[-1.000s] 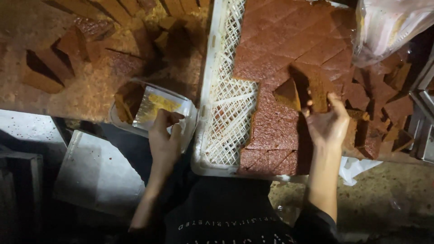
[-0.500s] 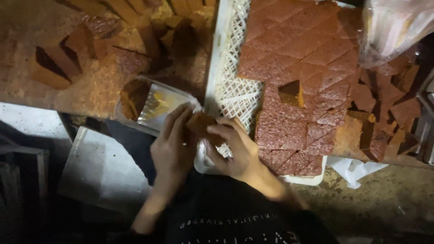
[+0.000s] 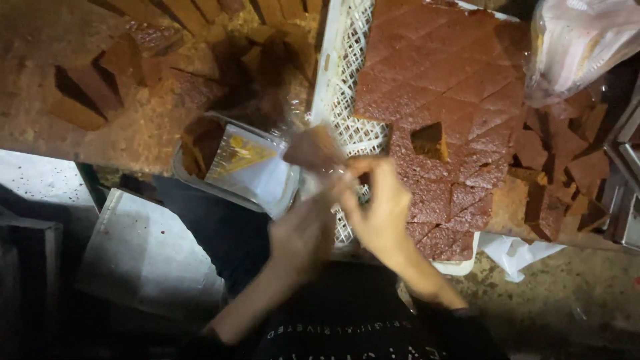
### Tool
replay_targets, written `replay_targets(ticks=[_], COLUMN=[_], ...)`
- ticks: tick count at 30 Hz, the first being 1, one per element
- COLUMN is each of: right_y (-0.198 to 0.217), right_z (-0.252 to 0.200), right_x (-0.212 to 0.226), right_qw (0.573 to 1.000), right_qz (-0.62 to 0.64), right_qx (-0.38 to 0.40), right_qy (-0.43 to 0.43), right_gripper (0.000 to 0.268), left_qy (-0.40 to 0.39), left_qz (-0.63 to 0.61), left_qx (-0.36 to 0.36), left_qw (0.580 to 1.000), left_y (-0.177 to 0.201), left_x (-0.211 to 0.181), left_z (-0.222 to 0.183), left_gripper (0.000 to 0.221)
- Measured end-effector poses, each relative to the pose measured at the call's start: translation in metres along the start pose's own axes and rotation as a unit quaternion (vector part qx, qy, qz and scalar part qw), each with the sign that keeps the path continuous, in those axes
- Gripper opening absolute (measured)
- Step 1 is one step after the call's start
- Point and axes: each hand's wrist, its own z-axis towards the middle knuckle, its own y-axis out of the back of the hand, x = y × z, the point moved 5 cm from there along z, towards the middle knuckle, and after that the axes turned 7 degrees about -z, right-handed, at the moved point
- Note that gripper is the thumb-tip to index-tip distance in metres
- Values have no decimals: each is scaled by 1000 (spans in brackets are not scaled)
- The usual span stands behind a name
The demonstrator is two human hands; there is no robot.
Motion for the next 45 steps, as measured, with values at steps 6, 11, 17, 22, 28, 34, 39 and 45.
replay_targets(ticks=[6,11,17,22,28,34,39,45], right_y=[21,97,85,46,24,10,-15,-36], right_z=[32,66,50,-3,-19,-23,-47,-39], right_x=[-4,20,-120,-161,-130,-107,-131,-46], right_qw=[934,989,910,846,867,767,701,892], right_qz=[60,-136,-281,-139,202,500,580,388], right_qx=[338,9,72,224,86,-21,-35,-19], right_qy=[-99,55,-296,-463,-448,-402,-413,-231], right_gripper=[69,11,59,66,46,48,44,44], left_qy=[88,158,219,215,146,294,319,294], left_qz=[-275,-63,67,70,153,149,81,68], left_qx=[129,-9,200,137,47,153,114,124], left_qw=[949,985,952,964,976,932,937,945], left_y=[33,34,-8,10,-3,2,19,19], left_x=[-11,53,124,111,121,134,112,112], left_z=[23,29,0,19,-4,-5,9,8], left_gripper=[34,9,16,33,60,17,20,42])
